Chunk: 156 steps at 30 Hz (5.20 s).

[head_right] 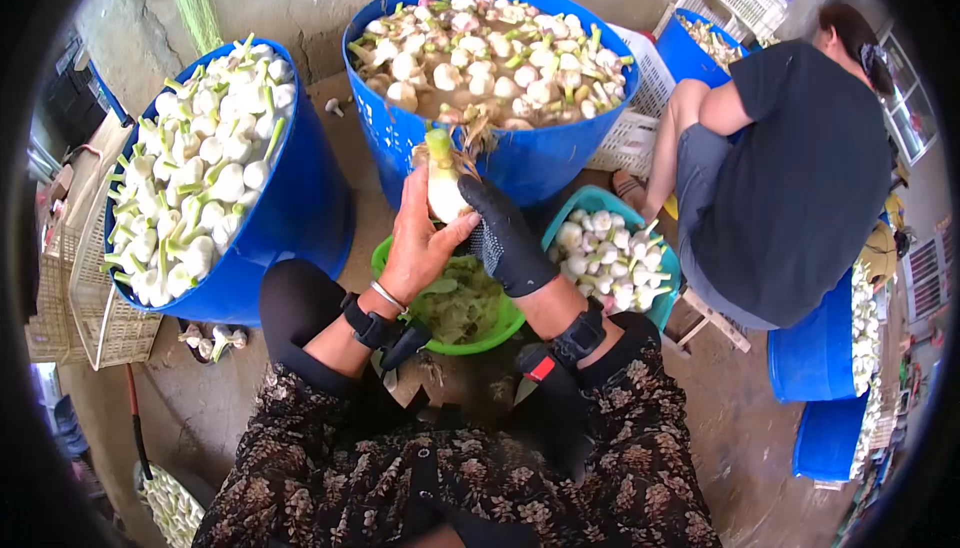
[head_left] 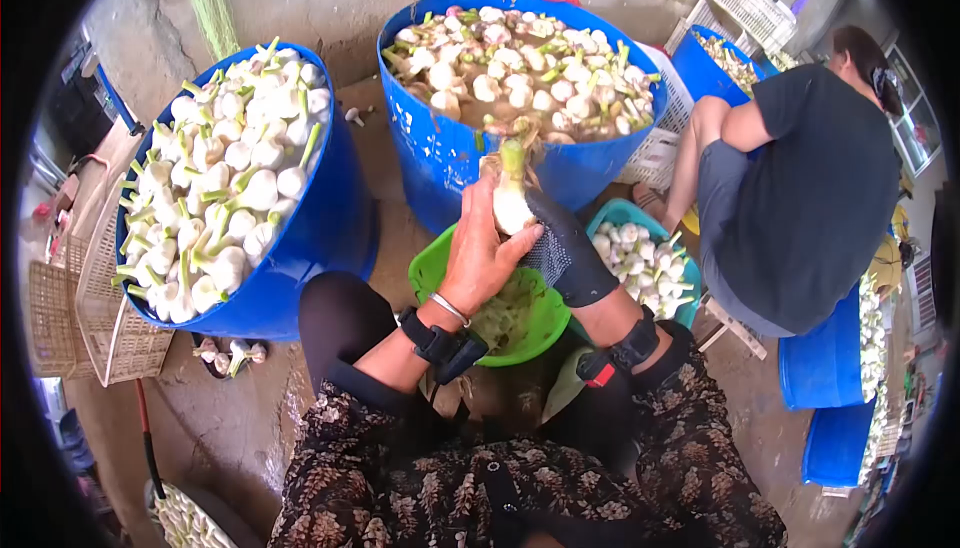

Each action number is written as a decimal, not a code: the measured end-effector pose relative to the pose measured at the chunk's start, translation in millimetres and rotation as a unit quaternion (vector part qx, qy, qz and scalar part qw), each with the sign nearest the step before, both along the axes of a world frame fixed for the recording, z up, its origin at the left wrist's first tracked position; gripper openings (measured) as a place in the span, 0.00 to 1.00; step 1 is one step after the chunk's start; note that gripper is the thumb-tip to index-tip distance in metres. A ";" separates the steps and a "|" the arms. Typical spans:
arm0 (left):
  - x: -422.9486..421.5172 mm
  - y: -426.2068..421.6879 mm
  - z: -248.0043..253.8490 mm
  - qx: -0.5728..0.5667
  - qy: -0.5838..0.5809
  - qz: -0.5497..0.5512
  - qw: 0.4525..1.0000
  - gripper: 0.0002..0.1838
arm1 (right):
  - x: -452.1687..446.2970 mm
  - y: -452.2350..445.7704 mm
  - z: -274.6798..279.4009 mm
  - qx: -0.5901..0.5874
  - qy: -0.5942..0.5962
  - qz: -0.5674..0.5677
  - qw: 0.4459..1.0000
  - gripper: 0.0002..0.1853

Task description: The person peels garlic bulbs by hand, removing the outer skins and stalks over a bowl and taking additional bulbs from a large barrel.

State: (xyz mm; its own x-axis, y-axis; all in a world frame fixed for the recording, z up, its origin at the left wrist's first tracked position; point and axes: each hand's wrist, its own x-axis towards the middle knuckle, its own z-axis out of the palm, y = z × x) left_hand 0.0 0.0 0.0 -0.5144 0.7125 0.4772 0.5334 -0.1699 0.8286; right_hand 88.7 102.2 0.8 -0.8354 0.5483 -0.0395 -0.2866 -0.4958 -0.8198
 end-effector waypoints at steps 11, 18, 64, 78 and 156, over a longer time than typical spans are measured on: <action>5.4 -13.1 8.7 -0.144 0.114 0.038 0.982 0.35 | 55.3 5.2 18.2 0.394 -0.144 0.011 0.908 0.19; 7.2 -9.9 6.2 -0.107 0.275 0.080 0.952 0.33 | 47.6 13.0 2.4 0.307 -0.123 0.027 0.943 0.16; 10.7 -0.4 -31.6 -0.001 -0.363 -0.118 0.924 0.33 | 31.7 12.1 -25.0 0.346 -0.083 -0.098 0.929 0.14; -16.8 -33.3 5.5 -0.018 -0.287 -0.266 0.920 0.34 | 45.7 40.8 -24.2 0.693 -0.315 -0.006 0.648 0.23; -27.3 -8.1 -55.3 0.008 -0.651 -0.018 0.759 0.12 | 40.3 1.5 -83.0 0.811 -0.241 0.184 0.500 0.07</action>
State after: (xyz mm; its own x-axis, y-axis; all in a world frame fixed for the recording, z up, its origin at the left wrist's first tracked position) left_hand -27.3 -8.1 -55.3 -0.5367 0.7370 -0.4108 -0.7414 -0.1795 0.6466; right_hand 129.0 103.7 -82.2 -0.9993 -0.0032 -0.0375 0.0027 0.9874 -0.1581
